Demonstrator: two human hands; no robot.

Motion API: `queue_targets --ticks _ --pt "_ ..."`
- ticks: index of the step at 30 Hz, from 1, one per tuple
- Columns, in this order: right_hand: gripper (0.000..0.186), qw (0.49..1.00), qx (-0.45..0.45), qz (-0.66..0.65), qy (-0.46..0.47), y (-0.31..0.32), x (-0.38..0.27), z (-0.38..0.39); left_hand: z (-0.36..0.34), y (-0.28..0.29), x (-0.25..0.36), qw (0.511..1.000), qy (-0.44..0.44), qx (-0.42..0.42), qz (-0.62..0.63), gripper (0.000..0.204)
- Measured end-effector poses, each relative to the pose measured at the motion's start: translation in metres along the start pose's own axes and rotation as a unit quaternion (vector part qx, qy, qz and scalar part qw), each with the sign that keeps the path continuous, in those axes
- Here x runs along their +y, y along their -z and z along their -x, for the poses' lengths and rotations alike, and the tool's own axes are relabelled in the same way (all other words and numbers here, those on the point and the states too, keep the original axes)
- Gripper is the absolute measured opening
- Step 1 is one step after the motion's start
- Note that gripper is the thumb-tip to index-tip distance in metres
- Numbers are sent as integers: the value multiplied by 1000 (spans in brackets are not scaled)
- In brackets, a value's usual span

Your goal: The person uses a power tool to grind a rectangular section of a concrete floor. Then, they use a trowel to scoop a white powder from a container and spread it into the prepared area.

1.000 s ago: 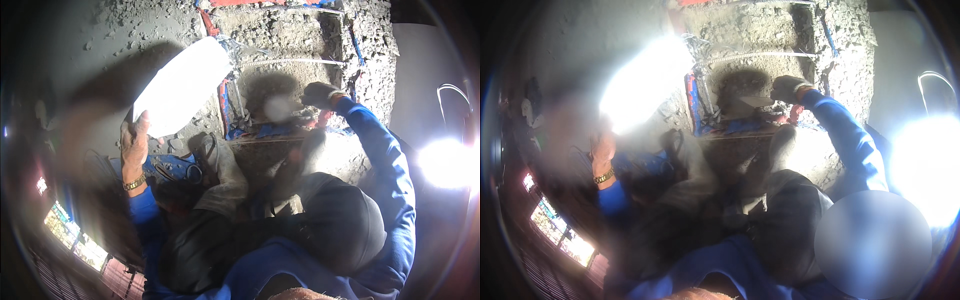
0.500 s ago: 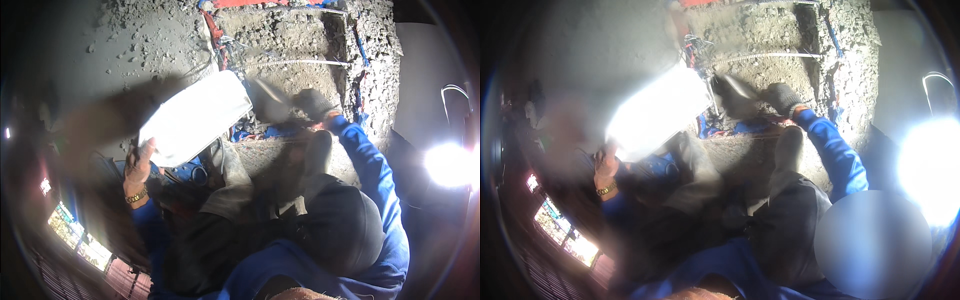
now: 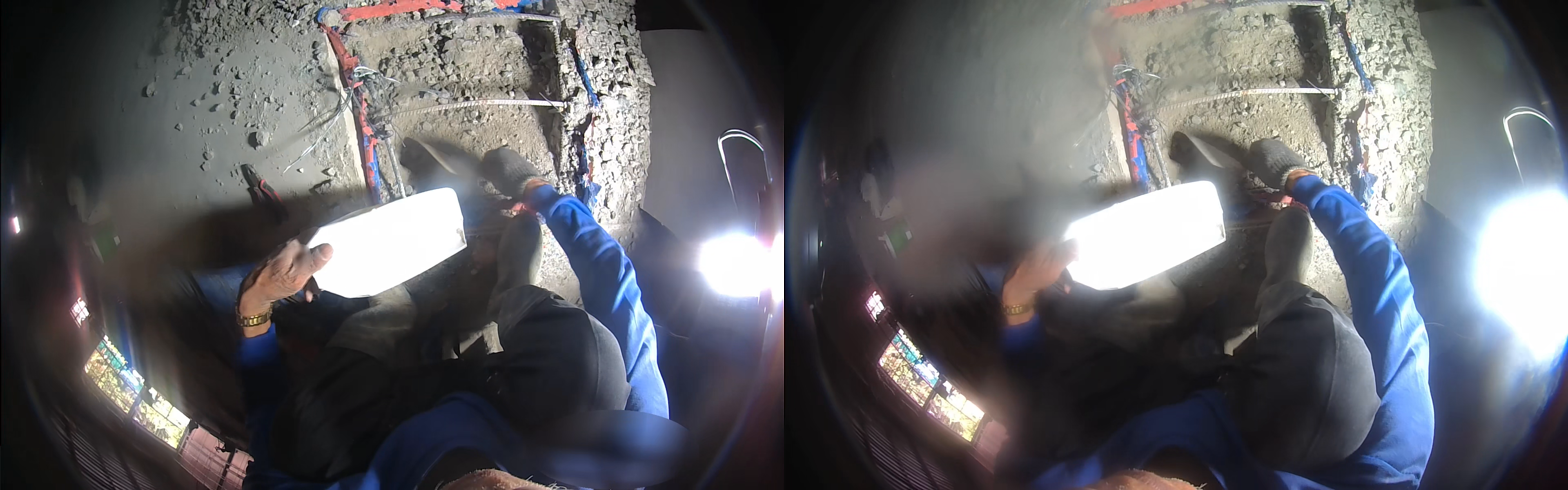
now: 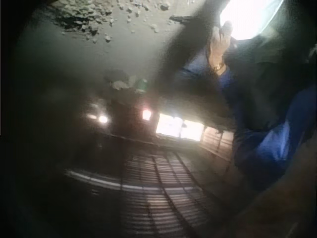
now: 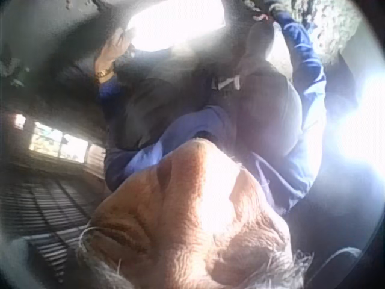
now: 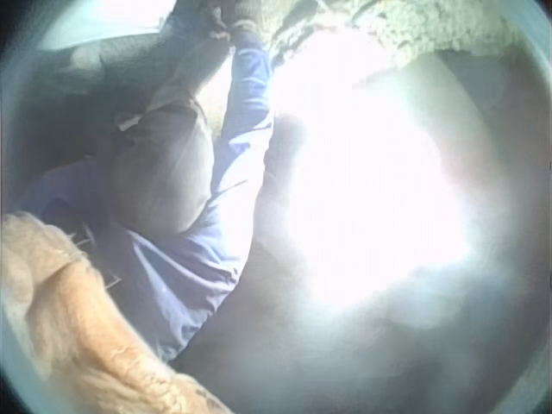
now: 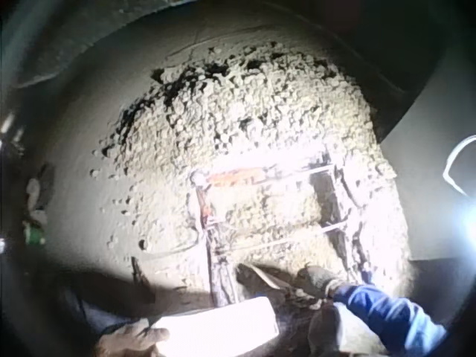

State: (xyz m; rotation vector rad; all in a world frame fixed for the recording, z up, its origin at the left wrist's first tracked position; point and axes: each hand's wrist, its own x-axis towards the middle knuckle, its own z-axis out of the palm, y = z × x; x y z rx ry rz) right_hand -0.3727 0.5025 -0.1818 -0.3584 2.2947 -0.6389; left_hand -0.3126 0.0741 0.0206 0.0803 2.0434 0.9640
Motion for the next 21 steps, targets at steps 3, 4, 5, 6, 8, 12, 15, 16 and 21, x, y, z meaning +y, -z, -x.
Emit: queue_targets --ticks 3,4,5,6,8,12,15,16,21 --pt "33 992 -5 -85 -88 -9 37 -18 -30 -7 54 987 132 -70 66 63" --pt "37 985 -18 -130 -109 -14 48 -28 -30 -15 53 986 136 -62 70 62" --pt "40 957 -13 -224 -182 8 37 -16 -30 -19 52 986 140 -53 77 61" --pt "40 952 6 -226 -207 18 30 -9 -27 -22 41 996 74 -49 33 61" --pt "40 937 45 -239 -250 25 38 18 -41 -31 25 998 -11 -53 13 61" --pt "37 985 128 -83 -86 6 78 45 -63 -57 43 961 166 -7 222 60" --pt "31 969 177 -107 -138 42 28 89 -88 -84 55 962 143 4 232 61" --pt "27 958 156 -191 -148 46 21 97 -95 -92 57 959 139 21 244 62" --pt "23 880 64 -414 -225 60 -6 125 -134 -108 80 983 118 23 138 65"
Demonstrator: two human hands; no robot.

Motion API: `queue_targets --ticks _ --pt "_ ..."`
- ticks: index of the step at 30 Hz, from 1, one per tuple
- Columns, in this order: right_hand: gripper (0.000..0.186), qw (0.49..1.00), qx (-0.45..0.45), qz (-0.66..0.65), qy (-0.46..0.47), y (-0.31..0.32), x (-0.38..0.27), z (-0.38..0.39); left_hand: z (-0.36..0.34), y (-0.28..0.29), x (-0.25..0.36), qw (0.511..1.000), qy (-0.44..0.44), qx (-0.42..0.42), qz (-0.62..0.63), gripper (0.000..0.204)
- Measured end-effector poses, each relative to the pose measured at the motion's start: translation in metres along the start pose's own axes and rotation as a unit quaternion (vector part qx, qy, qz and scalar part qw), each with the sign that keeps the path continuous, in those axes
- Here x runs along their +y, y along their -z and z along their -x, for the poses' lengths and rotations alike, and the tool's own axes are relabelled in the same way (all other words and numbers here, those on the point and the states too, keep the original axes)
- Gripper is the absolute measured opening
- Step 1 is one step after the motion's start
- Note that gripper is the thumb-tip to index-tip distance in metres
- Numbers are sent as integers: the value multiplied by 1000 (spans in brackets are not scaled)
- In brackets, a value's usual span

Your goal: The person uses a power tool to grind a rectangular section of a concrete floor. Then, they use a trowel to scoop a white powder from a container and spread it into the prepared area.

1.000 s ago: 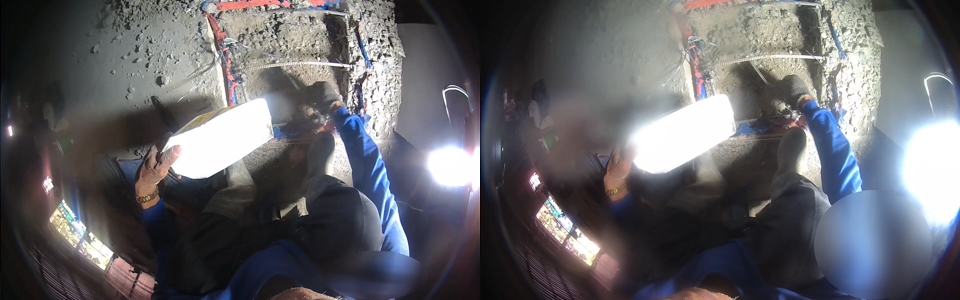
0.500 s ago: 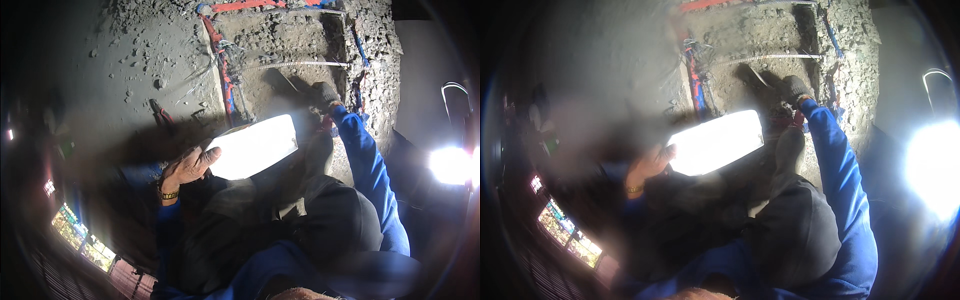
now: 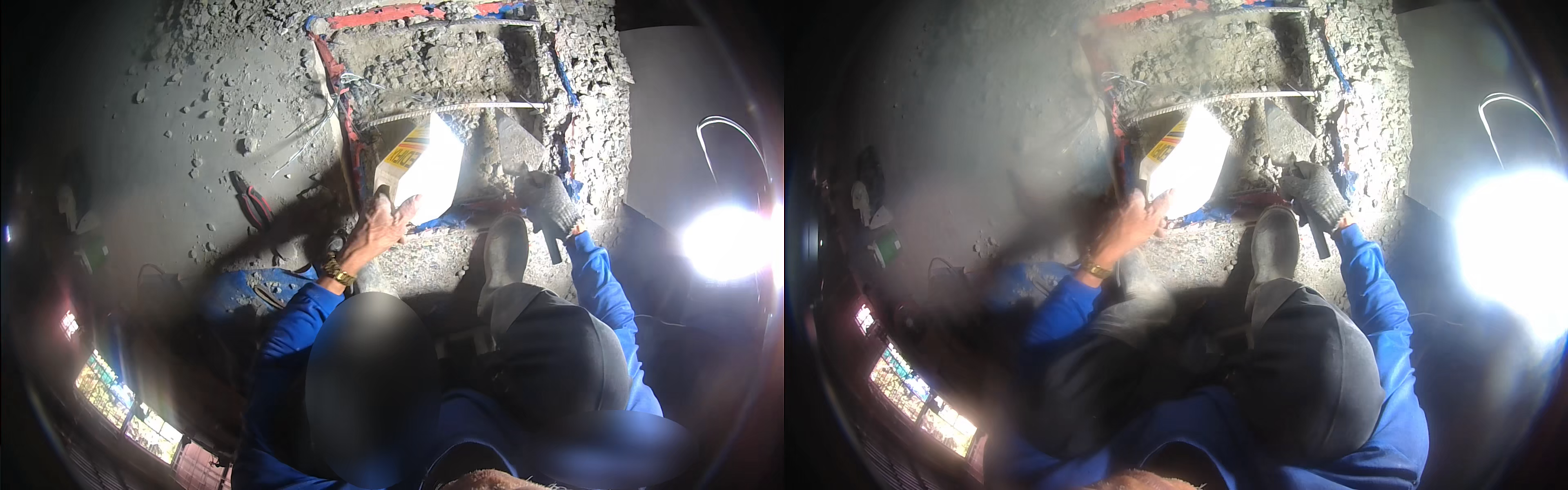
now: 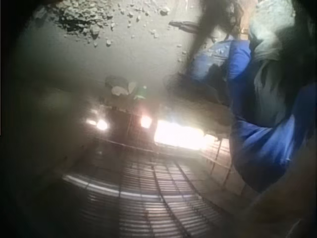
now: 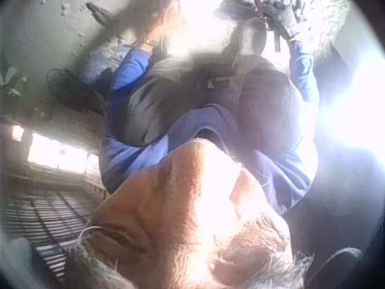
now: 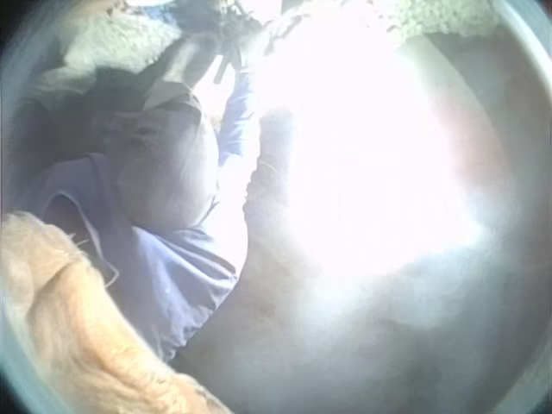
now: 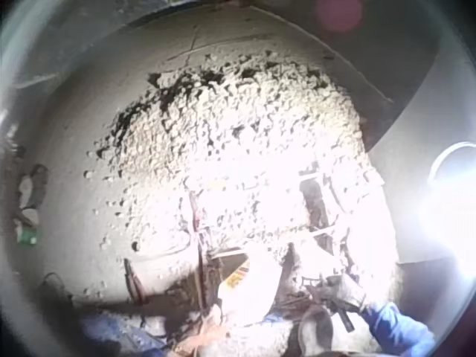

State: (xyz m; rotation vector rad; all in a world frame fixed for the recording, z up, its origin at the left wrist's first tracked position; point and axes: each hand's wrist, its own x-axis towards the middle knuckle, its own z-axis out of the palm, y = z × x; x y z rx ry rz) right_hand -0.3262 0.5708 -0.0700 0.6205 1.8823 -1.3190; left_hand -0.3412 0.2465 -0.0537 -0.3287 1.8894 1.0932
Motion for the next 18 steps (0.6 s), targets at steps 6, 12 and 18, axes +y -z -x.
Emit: queue_targets --ticks 6,12,18 --pt "26 833 172 484 206 13 47 -55 -50 -50 -52 976 -140 128 -104 61" --pt "33 892 131 417 114 -1 39 -125 -72 -79 -39 981 -133 76 -121 66" --pt "35 895 51 371 240 -23 50 -130 -78 -69 -28 999 -42 -3 -24 74"
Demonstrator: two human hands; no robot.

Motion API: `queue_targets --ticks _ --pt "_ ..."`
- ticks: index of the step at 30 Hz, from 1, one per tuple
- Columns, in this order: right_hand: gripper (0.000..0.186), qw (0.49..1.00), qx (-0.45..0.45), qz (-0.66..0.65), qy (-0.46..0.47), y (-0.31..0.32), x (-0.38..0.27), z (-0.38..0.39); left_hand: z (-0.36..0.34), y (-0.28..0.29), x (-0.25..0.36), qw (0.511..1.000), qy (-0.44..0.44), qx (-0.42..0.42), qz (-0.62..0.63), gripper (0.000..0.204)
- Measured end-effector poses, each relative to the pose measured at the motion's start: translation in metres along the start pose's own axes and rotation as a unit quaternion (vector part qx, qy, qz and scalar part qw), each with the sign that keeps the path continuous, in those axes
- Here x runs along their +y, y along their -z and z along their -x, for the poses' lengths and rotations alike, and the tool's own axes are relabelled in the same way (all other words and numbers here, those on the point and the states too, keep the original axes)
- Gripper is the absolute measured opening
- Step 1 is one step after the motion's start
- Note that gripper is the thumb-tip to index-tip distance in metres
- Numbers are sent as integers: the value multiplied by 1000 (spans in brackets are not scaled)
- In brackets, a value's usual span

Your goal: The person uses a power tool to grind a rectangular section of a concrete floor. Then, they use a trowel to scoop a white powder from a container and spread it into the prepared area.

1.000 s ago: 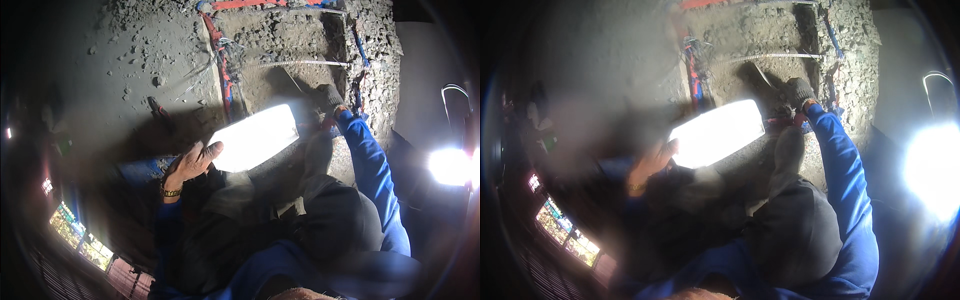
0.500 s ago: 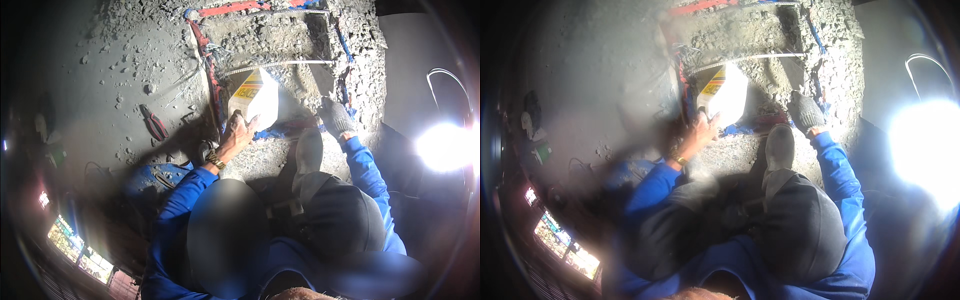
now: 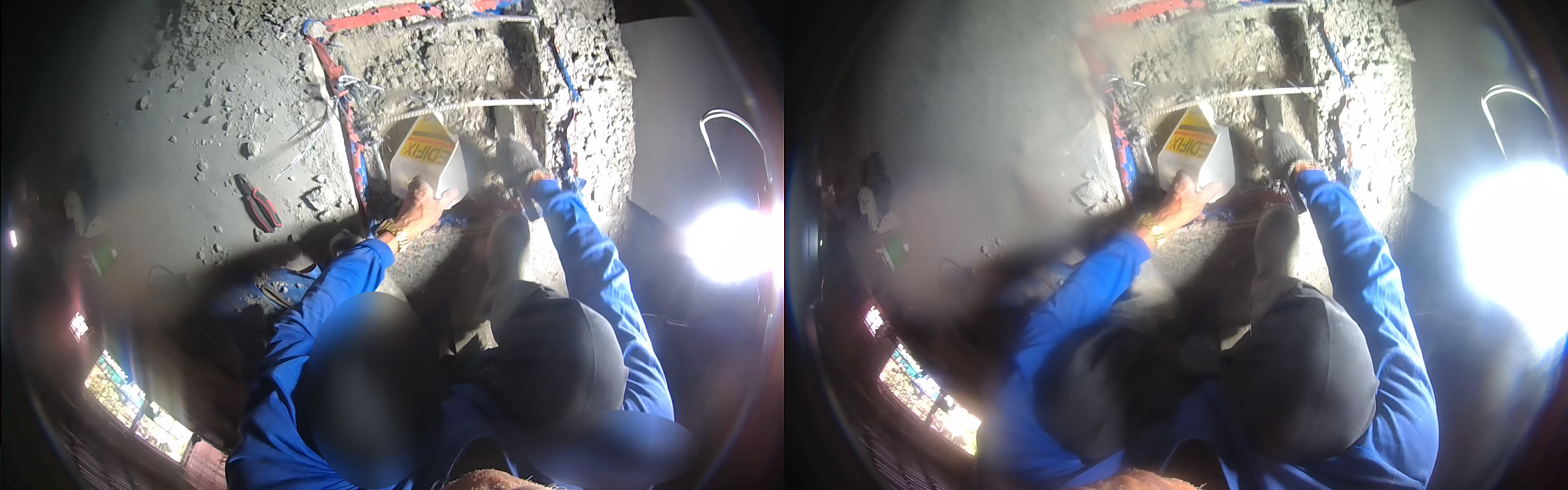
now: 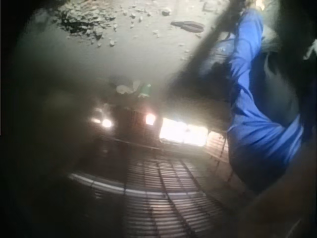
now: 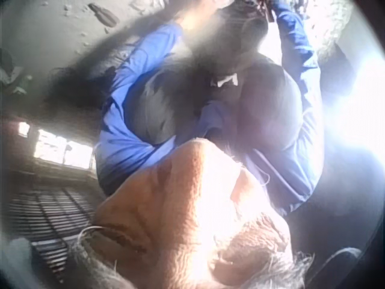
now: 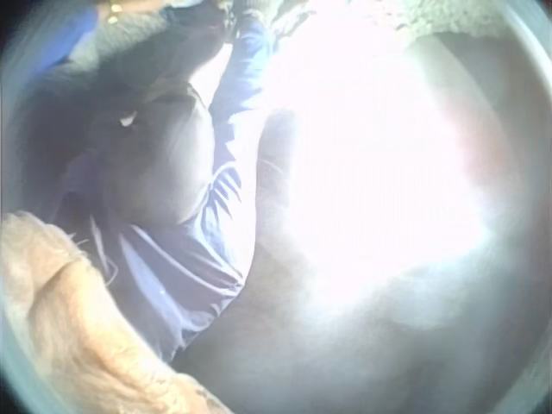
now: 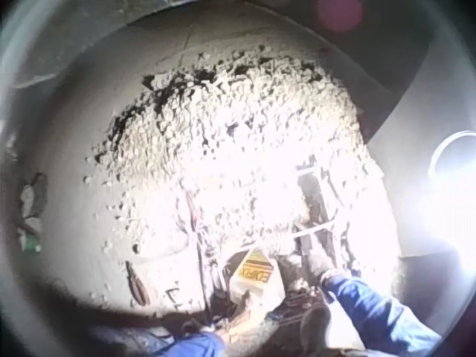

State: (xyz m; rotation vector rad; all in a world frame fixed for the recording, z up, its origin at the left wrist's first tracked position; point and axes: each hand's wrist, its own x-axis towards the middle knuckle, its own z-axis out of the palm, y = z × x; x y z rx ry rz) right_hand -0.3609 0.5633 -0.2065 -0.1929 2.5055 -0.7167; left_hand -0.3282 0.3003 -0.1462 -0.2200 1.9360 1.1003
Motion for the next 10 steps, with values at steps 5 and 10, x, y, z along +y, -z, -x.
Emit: queue_targets --ticks 5,10 --pt "34 985 -163 43 34 13 -20 33 -11 2 -31 1000 -21 -19 3 74" --pt "31 989 -137 45 25 32 -93 38 -27 -8 -66 996 -80 27 1 73"
